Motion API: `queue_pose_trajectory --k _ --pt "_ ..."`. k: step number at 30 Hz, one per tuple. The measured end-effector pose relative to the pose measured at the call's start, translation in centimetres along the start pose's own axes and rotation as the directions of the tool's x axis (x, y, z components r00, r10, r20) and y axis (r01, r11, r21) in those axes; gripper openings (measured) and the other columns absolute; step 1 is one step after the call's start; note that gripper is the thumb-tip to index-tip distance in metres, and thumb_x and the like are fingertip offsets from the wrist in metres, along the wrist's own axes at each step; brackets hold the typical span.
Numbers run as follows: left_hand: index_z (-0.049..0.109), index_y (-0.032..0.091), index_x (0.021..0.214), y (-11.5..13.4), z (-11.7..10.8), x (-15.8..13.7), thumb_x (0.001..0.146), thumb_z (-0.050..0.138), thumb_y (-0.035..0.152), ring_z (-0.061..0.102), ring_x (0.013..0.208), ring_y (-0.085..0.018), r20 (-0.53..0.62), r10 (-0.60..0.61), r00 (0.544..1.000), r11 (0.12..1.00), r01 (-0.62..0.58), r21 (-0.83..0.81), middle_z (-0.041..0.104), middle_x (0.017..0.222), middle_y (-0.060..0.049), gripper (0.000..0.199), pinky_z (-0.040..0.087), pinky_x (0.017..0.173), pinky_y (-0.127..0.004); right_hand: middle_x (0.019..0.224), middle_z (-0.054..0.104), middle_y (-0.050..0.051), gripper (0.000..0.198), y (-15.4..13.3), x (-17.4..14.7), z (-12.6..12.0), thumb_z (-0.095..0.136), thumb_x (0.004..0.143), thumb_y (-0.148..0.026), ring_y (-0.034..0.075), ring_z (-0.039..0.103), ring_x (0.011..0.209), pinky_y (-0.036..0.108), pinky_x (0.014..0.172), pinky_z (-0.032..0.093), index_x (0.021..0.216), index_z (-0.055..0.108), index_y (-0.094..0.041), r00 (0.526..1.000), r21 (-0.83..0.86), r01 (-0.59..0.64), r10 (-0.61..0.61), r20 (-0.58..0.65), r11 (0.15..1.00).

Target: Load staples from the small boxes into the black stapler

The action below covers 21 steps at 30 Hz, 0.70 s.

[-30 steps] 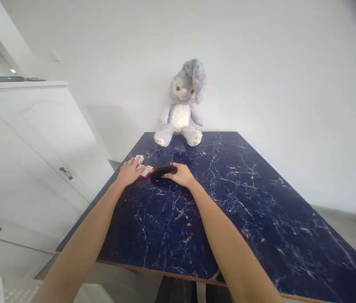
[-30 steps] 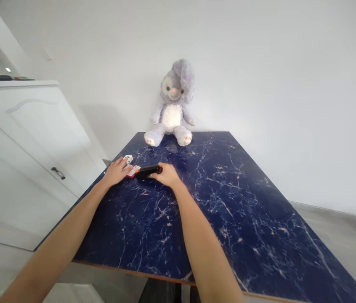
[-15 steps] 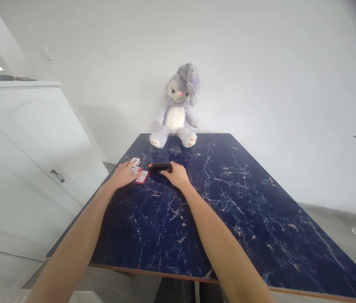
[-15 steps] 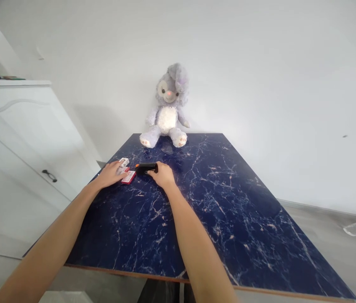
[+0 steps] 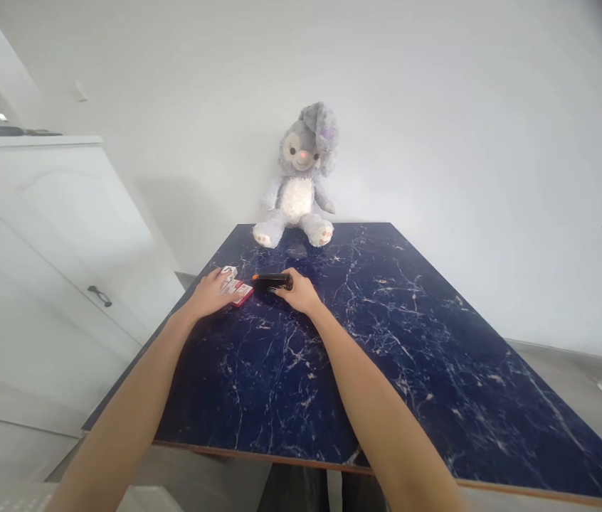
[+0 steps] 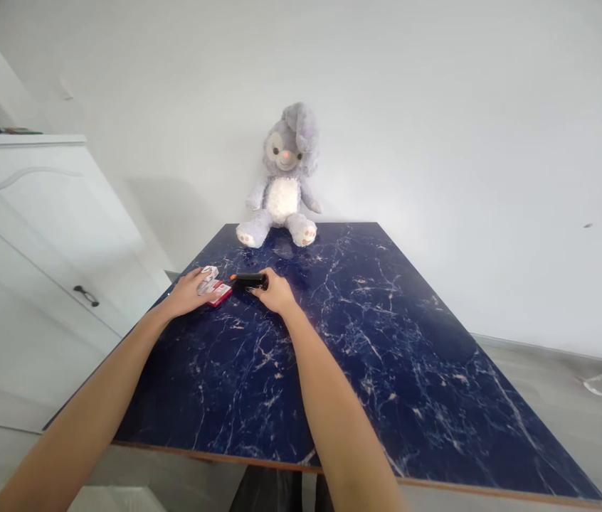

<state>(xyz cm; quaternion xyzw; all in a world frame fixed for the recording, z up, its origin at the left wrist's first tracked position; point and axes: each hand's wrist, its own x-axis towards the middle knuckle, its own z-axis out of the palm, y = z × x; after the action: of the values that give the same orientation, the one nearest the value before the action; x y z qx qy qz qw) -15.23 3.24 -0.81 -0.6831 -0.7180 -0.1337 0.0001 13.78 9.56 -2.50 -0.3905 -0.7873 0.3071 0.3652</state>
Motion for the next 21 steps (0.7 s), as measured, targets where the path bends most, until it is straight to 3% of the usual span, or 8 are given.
queue_pose_trajectory --k 7,13,18,21 --pt "0.044 0.027 0.149 -1.5 0.1 0.1 0.089 0.042 0.069 0.032 0.143 -0.041 -0.034 -0.026 0.999 0.999 0.027 0.031 0.032 0.159 -0.014 0.073 0.027 0.114 -0.054 0.089 0.067 -0.002 0.036 -0.2 -0.2 -0.2 0.069 0.077 -0.022 0.018 0.064 0.08 0.029 0.075 0.048 0.11 0.054 -0.026 0.998 0.011 0.052 -0.053 0.034 0.999" --pt "0.053 0.03 0.142 -0.5 1.4 0.5 0.097 0.034 0.05 0.036 0.139 -0.039 -0.052 -0.023 0.998 0.998 0.026 0.054 0.032 0.159 -0.009 0.053 0.029 0.112 -0.056 0.101 0.067 0.002 0.044 -1.1 -0.4 -0.1 0.067 0.075 -0.018 0.021 0.062 0.095 0.033 0.088 0.047 0.117 0.055 -0.025 0.985 -0.028 0.151 -0.147 0.092 0.988" --pt "0.058 0.029 0.136 2.2 1.7 0.5 0.095 0.039 0.04 0.038 0.137 -0.033 -0.023 0.166 0.986 0.986 -0.167 -0.028 0.038 0.156 -0.005 0.047 0.031 0.112 -0.054 0.099 0.066 0.003 0.048 -2.1 -1.3 -0.6 0.065 0.068 -0.013 0.021 0.06 0.095 0.032 0.088 0.048 0.115 0.057 -0.023 0.995 -0.123 0.093 -0.088 0.045 0.988" --pt "0.059 0.03 0.134 5.7 2.2 -0.8 0.095 0.041 0.039 0.039 0.136 -0.033 -0.029 0.277 0.96 0.957 -0.278 -0.084 0.041 0.154 -0.005 0.044 0.032 0.111 -0.055 0.09 0.067 0.0 0.044 -2.1 -3.4 -3.4 0.065 0.068 -0.012 0.019 0.061 0.084 0.029 0.081 0.048 0.109 0.059 -0.023 0.991 -0.145 0.088 -0.072 0.109 0.986"
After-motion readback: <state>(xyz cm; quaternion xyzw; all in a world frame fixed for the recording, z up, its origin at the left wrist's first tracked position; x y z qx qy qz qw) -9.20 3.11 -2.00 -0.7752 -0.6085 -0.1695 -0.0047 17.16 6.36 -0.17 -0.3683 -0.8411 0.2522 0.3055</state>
